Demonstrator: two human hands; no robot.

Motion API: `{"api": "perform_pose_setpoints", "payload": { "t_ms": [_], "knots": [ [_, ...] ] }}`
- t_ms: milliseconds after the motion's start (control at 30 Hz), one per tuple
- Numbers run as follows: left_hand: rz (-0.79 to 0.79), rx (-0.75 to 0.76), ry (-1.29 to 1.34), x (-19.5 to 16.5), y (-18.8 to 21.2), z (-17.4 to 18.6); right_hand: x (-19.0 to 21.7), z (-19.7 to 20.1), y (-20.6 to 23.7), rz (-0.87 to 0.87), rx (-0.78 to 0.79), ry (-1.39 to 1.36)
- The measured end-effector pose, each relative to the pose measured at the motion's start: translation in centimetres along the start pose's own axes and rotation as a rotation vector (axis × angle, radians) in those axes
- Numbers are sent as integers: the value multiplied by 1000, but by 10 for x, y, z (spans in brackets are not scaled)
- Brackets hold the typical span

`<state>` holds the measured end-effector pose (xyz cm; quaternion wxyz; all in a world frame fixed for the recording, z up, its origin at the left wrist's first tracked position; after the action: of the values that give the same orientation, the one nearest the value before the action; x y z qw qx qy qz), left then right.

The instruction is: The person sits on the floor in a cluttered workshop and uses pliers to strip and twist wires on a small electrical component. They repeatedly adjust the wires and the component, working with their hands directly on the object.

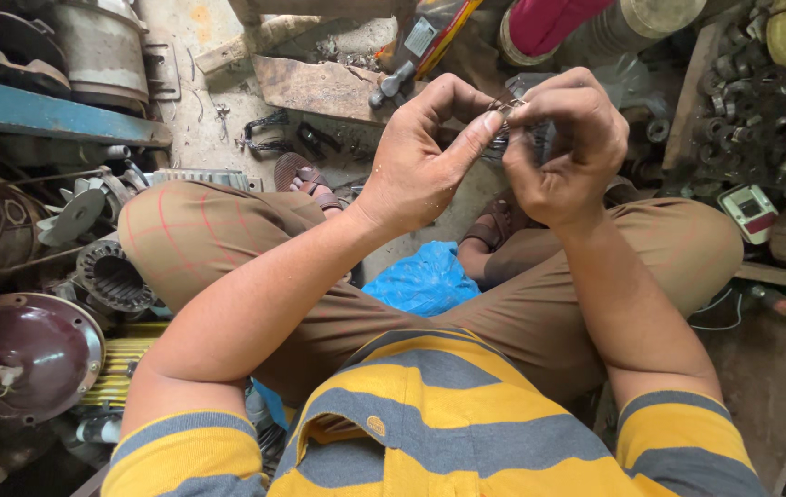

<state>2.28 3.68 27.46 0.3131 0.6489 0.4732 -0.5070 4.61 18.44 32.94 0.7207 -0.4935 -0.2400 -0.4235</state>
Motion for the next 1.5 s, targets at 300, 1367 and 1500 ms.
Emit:
{"api": "perform_pose_setpoints", "payload": {
  "t_ms": [300, 1367, 1500],
  "knots": [
    [-6, -6, 5, -1, 2, -1, -19, -2, 16, -134, -48, -205],
    [129, -14, 70, 8, 7, 3, -16, -4, 15, -172, -56, -255],
    [114, -12, 63, 6, 6, 2, -15, -5, 14, -163, -59, -263]
  ]
}}
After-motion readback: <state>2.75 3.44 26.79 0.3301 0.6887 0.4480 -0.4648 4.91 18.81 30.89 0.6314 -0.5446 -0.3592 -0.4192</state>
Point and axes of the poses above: each hand's wrist, its own y-axis away from the middle knuckle, its own z-axis out of the back of the hand, x = y × z, the point moved 6 cm from there along -y, towards the middle knuckle, and after that the axes turned 3 degrees about -y, right-handed, at the moved point
